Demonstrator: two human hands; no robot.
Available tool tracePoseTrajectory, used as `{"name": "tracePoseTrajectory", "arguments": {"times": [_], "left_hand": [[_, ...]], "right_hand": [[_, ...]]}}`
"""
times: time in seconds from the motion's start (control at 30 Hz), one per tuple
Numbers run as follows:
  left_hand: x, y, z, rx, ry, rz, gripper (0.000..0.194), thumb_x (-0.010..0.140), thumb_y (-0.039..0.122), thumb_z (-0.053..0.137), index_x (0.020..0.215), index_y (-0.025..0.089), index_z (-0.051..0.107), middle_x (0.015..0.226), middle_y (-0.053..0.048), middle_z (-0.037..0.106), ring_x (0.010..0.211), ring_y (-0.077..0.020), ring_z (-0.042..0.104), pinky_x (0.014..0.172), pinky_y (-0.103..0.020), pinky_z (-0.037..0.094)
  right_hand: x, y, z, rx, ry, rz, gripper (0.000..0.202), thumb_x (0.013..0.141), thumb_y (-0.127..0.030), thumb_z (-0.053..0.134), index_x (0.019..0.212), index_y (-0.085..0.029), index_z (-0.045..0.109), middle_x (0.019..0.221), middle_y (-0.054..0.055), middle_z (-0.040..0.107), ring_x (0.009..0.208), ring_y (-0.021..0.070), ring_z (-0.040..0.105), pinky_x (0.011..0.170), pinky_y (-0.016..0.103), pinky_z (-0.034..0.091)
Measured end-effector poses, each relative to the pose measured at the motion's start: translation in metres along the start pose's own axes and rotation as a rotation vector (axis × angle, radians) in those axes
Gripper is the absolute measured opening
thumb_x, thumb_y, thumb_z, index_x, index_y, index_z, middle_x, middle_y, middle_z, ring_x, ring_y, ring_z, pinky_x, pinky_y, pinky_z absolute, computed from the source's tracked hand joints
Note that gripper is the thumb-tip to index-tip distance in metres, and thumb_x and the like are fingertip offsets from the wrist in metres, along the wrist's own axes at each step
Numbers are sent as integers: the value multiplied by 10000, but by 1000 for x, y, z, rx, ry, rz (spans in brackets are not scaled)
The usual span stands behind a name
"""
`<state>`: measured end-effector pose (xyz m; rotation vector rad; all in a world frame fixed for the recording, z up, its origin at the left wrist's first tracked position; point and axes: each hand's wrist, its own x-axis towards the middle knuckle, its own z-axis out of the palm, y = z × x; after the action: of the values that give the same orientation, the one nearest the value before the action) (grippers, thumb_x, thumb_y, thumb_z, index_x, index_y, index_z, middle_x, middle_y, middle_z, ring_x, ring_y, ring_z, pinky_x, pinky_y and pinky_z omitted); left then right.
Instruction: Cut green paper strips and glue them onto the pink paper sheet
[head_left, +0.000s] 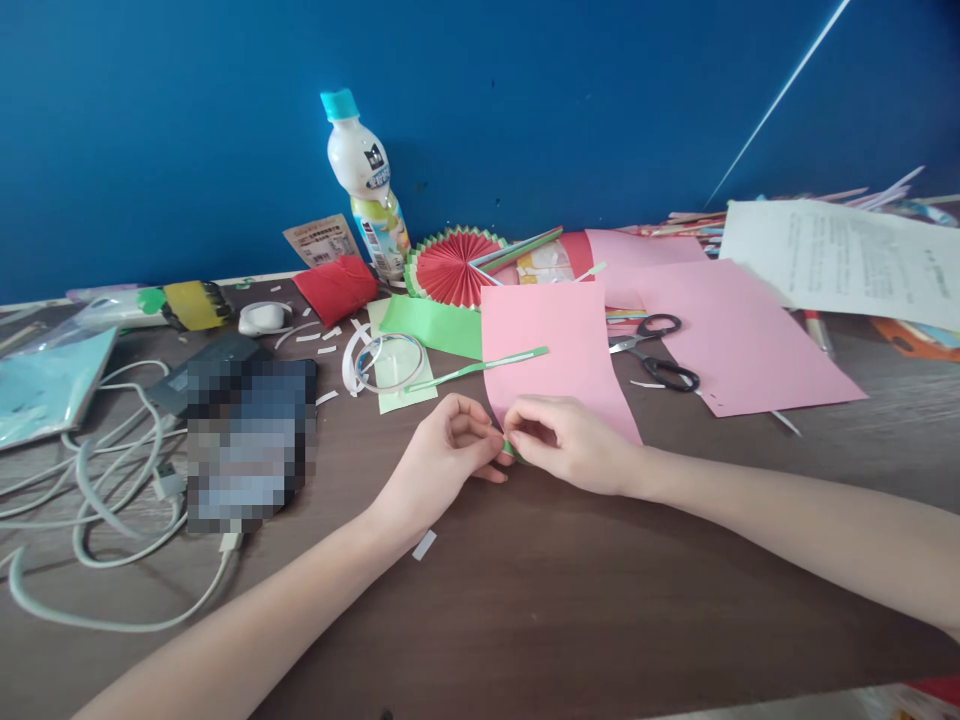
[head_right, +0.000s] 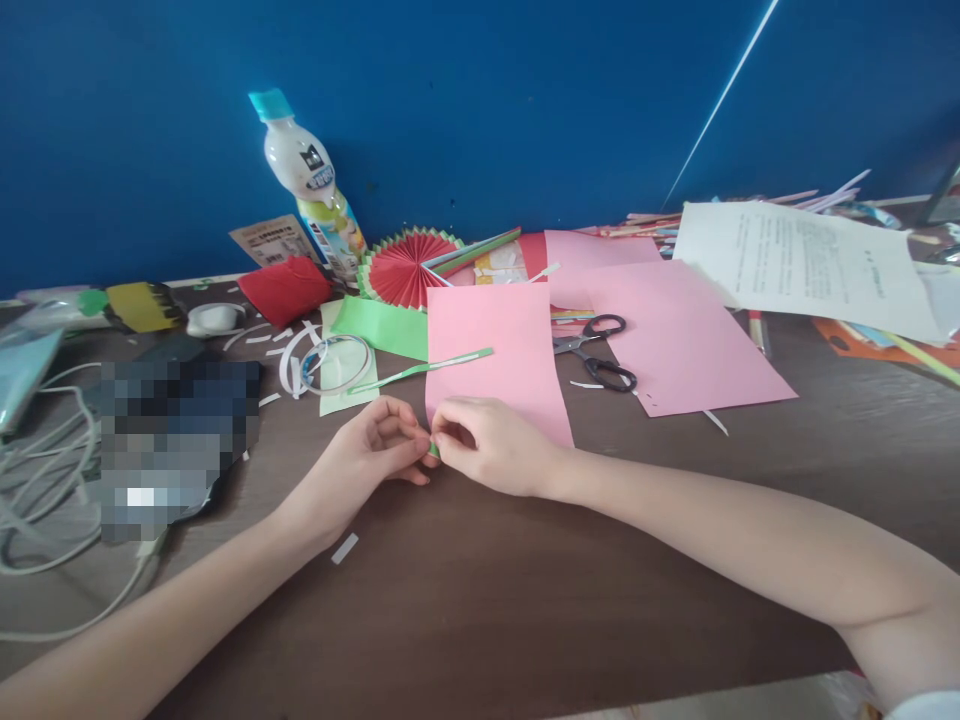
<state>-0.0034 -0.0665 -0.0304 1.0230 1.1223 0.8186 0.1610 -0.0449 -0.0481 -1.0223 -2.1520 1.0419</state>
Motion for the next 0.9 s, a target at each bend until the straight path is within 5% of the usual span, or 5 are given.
{"name": "tracePoseTrajectory", "arguments": {"times": [0.9], "left_hand": [[1, -2, 2, 68, 39, -15, 185, 713, 96, 573, 753, 160, 405, 609, 69, 548, 512, -66, 593, 517, -191, 520]], "right_hand": [[-1, 3, 4, -69, 21, -29, 87, 746, -100, 480, 694, -169, 475, 671, -17, 531, 601, 89, 443, 584, 221, 354]]}}
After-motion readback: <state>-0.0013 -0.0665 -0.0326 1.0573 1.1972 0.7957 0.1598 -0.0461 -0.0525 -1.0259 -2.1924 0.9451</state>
